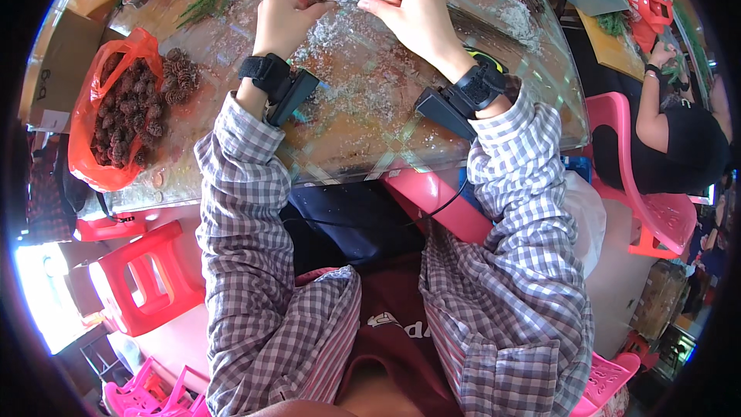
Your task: The recorder is assembling small decorative artificial plants by attaching plastic stems to greenery and using pliers.
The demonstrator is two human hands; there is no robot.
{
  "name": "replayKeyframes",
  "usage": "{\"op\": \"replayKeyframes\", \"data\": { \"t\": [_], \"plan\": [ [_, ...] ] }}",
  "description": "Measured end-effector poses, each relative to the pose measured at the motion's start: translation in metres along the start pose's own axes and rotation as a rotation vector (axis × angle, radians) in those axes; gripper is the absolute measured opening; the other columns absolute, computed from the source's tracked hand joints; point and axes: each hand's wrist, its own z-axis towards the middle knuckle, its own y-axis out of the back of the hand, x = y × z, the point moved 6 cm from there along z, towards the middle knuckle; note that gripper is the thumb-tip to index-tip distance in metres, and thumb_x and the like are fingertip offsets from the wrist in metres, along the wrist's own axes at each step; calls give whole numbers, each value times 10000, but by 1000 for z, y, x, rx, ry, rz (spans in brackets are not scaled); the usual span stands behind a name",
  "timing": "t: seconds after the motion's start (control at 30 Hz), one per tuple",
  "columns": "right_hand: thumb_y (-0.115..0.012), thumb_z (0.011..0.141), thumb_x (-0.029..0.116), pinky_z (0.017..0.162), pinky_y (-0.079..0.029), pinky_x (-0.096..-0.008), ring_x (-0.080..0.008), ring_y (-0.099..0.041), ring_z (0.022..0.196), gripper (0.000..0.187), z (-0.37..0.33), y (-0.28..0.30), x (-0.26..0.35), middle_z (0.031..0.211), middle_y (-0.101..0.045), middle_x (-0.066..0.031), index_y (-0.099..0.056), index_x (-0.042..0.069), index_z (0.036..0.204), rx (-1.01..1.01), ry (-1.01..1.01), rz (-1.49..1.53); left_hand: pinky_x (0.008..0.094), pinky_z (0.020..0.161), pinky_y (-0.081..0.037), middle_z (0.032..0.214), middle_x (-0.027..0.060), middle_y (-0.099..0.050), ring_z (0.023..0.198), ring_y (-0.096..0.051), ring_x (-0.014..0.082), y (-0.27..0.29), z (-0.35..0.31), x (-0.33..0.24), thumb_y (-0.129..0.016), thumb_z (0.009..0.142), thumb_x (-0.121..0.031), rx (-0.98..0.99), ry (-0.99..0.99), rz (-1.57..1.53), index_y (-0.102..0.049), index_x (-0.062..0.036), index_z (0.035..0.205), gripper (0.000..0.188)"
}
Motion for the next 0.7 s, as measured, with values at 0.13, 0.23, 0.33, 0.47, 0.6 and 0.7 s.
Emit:
{"op": "replayKeyframes", "data": {
  "t": [0.13, 0.23, 0.33, 0.47, 0.6, 0.7],
  "plan": [
    [-604, 789, 65, 458, -237, -165, 10, -306, 506, 68, -1, -2, -4, 532, -389, 77, -582, 1, 801, 28, -43, -2, 266, 559, -448, 635, 28, -528, 566, -530, 128, -4, -1, 2, -735, 621, -139, 66, 94, -53, -549, -65, 928, 367],
    [-603, 790, 68, 460, -239, -164, 12, -310, 506, 72, -1, -1, -4, 534, -396, 79, -581, 1, 801, 16, -50, 11, 280, 563, -465, 648, 56, -534, 564, -547, 158, -4, -1, 2, -745, 601, -137, 60, 115, -87, -560, -34, 896, 363],
    [-606, 789, 76, 463, -240, -160, 14, -315, 509, 80, 0, 0, -4, 538, -406, 82, -581, 2, 806, -6, -70, 42, 264, 571, -473, 702, 65, -576, 592, -575, 131, -2, -2, -2, -741, 632, -177, 97, 184, -61, -567, -21, 928, 378],
    [-610, 789, 83, 465, -240, -157, 15, -318, 510, 89, 0, 3, 1, 542, -414, 81, -582, 3, 815, -54, -49, 84, 244, 576, -486, 781, 93, -602, 636, -602, 128, -16, -3, 9, -712, 684, -176, 195, 262, -347, -541, 11, 1000, 405],
    [-612, 788, 88, 466, -240, -156, 16, -319, 513, 93, 0, 3, 1, 546, -421, 80, -584, 5, 819, -74, -61, 98, 236, 589, -499, 846, 112, -602, 694, -617, 152, -24, -6, 8, -686, 717, -148, 267, 325, -683, -501, 29, 1066, 433],
    [-611, 790, 89, 471, -248, -153, 16, -329, 520, 97, 0, 4, 2, 556, -435, 79, -584, 2, 822, -71, -57, 95, 236, 582, -499, 857, 115, -595, 699, -613, 156, -24, -5, 0, -681, 721, -124, 297, 289, -701, -487, 25, 1080, 435]
  ]
}}
